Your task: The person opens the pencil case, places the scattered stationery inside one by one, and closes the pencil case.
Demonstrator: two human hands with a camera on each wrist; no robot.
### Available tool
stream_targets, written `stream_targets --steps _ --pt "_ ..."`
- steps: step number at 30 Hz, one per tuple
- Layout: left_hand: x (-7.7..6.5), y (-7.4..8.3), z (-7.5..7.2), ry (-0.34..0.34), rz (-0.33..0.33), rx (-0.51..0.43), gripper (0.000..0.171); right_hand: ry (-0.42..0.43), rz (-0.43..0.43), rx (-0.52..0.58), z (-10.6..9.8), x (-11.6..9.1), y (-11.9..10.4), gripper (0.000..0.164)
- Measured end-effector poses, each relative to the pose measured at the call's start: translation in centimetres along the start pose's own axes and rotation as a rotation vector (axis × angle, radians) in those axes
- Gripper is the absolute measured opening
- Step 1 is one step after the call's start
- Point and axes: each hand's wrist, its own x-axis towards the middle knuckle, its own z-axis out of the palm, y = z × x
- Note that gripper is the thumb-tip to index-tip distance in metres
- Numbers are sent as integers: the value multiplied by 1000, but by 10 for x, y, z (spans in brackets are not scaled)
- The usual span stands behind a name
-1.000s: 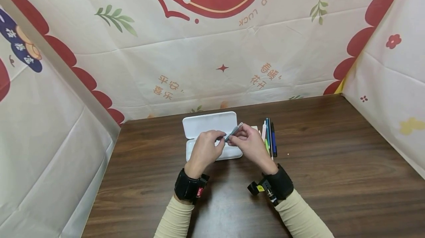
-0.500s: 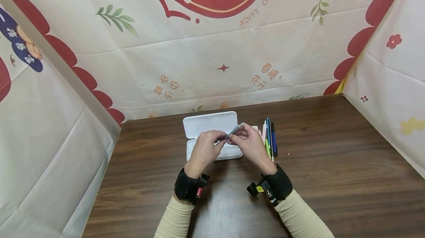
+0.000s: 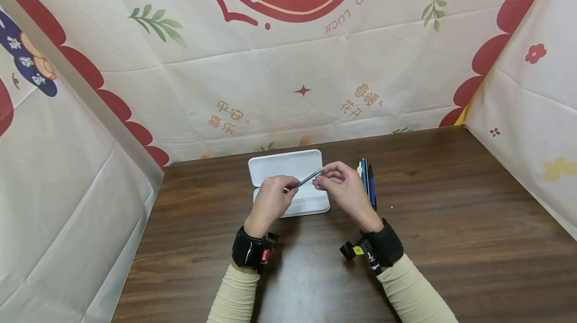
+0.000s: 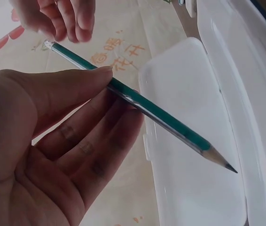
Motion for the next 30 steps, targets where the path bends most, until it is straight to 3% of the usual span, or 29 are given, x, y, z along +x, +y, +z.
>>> stream_targets --steps 10,18,30 --pt "0 -6 -2 19 -36 21 9 52 4 -74 -12 0 -3 23" --pt "1 -12 -3 35 -47 39 9 80 -5 -59 -25 1 -6 21" --pt "4 -23 2 0 -93 41 9 103 15 -82 -47 1 -9 28"
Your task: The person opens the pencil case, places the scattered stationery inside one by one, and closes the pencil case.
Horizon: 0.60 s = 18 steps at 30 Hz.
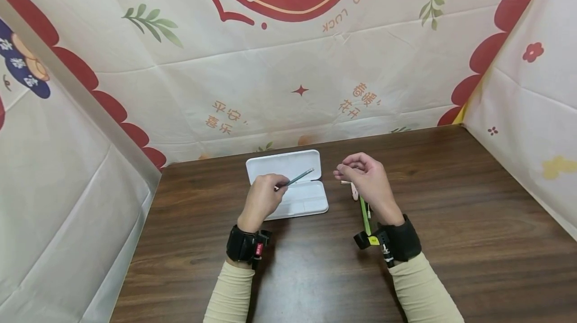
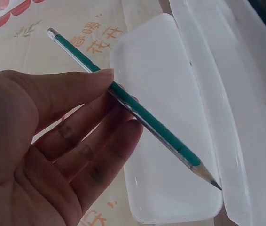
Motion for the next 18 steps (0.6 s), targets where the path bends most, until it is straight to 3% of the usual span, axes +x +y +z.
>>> stream_targets --steps 5,12,18 --pt "3 -2 2 -16 -8 -7 7 -9 10 -6 -7 2 1 26" --pt "4 -4 5 -56 -28 12 7 -73 36 -98 -17 2 1 29" --pt "4 -8 8 -89 -47 31 8 -71 53 -138 -21 1 0 31"
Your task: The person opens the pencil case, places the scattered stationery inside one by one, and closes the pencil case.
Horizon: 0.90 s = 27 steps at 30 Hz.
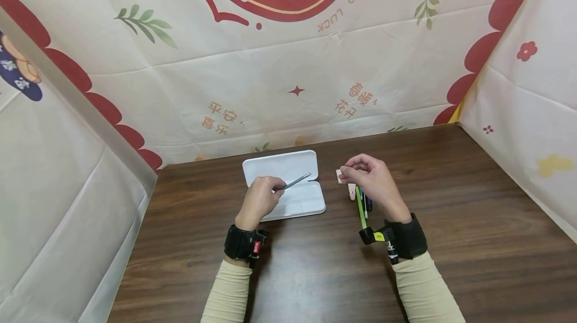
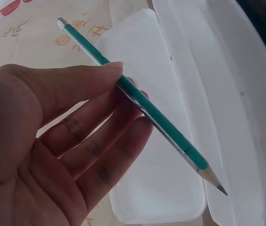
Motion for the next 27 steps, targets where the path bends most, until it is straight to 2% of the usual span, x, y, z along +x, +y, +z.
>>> stream_targets --steps 14,27 --pt "0 -7 10 -87 -26 21 10 -3 -8 -10 -1 -2 3 31" --pt "2 -11 14 -128 -27 57 16 -2 -19 -24 -2 0 3 30"
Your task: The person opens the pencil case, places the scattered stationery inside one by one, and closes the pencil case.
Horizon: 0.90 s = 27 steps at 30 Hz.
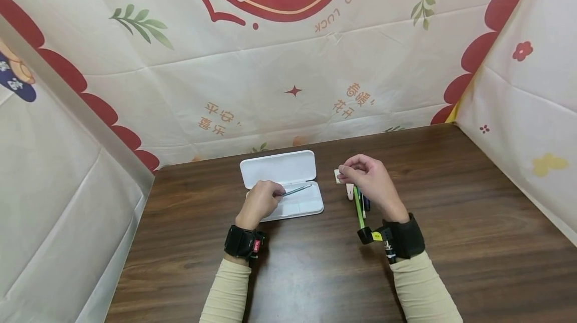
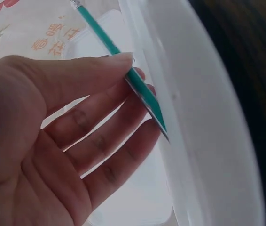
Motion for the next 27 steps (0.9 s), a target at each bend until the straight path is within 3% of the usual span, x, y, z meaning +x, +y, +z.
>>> stream_targets --steps 13,27 --pt "2 -5 4 -37 37 1 20 3 -6 -30 1 2 0 28" --pt "1 -4 4 -110 -1 -34 15 8 -5 -21 -1 1 2 29"
